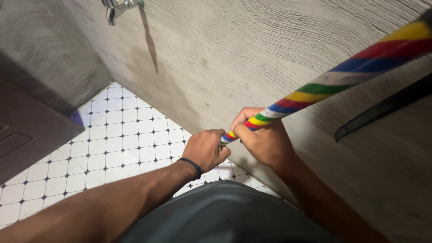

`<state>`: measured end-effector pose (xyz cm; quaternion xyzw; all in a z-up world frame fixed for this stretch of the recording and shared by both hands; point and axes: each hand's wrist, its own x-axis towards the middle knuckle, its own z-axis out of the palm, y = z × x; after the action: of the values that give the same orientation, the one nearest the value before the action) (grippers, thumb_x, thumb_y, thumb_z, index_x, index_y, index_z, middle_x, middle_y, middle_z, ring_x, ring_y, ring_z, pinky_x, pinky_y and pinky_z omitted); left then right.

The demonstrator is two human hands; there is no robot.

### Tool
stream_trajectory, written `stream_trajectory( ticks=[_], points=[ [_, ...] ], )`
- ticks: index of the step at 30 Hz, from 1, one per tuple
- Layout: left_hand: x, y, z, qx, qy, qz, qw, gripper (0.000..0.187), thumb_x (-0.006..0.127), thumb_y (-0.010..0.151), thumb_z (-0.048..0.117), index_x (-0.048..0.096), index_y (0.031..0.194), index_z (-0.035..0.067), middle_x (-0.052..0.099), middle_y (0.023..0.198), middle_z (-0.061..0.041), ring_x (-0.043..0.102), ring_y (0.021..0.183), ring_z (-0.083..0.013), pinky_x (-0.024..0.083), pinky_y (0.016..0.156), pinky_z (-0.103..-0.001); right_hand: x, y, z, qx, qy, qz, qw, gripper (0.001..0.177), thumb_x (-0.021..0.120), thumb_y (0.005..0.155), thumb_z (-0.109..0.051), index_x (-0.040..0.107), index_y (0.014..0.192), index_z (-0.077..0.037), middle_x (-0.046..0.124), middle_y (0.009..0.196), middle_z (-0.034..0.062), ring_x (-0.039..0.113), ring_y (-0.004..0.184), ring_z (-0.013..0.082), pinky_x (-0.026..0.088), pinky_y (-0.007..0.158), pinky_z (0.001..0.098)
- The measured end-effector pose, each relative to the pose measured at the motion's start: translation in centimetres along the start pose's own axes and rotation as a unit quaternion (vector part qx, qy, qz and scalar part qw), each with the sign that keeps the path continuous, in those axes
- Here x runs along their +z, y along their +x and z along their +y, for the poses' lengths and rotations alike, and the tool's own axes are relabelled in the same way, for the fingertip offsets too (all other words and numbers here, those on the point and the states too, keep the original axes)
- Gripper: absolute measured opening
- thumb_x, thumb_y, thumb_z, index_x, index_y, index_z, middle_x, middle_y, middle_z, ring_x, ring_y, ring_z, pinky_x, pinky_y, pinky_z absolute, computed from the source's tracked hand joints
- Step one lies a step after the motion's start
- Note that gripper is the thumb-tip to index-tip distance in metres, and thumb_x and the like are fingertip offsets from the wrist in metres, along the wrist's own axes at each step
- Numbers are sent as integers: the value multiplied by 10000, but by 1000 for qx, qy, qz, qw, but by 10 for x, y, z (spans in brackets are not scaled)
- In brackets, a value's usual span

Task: The recorder attempts to assemble a broom by attaching the brush head to the handle.

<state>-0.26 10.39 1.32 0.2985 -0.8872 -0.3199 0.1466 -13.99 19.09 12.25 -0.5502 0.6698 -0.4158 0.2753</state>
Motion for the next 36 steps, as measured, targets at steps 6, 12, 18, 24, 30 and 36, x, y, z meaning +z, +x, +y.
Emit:
stream_trajectory(
  ticks=[6, 12, 18, 24, 30, 36],
  points=[
    [-9, -4, -10, -17, 0, 67, 998, 305, 661, 765, 254, 674, 969, 28, 714, 912, -206, 679, 809, -435, 536, 735, -544, 8, 9, -2, 11, 9, -13, 1000, 95, 662, 878, -87, 698, 811, -31, 565, 594, -11, 495, 555, 42, 397, 511, 264],
    [-11, -4, -37, -67, 16, 106, 992, 301, 681, 795, 215, 664, 1036, 36, 707, 1014, -195, 690, 888, -417, 539, 787, -530, 19, 24, 3, 19, 13, -74, 997, 131, 692, 912, -171, 748, 959, -62, 686, 702, -31, 632, 658, 28, 521, 597, 240],
    [14, -1, -77, -152, 23, -60, 986, 248, 671, 928, 238, 623, 1069, 40, 680, 1088, -217, 666, 1030, -416, 526, 881, -510, 30, 21, 2, 127, -74, -169, 975, 210, 724, 930, -267, 780, 977, -70, 654, 651, 26, 564, 614, 63, 471, 569, 282],
    [27, 9, -75, -132, -5, -96, 987, 290, 672, 941, 275, 611, 1067, 22, 681, 1088, -235, 662, 1054, -426, 524, 901, -507, 18, 26, 28, 28, -76, -154, 985, 161, 717, 893, -182, 773, 966, -50, 730, 715, 16, 640, 648, 54, 515, 594, 269],
    [29, 12, -61, -86, -29, -88, 992, 273, 661, 944, 250, 606, 1060, 10, 678, 1079, -256, 658, 1037, -442, 523, 885, -514, 7, 23, 15, 44, -86, -129, 987, 132, 704, 860, -141, 763, 900, -30, 724, 678, 34, 615, 610, 73, 489, 563, 280],
    [13, 10, -36, -31, -58, -108, 992, 283, 651, 955, 259, 599, 1031, -9, 703, 965, -256, 673, 998, -423, 520, 867, -515, 2, 18, 13, 12, -53, -86, 995, 122, 659, 861, -111, 695, 787, -20, 650, 642, 10, 565, 612, 60, 462, 564, 272]
  ],
)
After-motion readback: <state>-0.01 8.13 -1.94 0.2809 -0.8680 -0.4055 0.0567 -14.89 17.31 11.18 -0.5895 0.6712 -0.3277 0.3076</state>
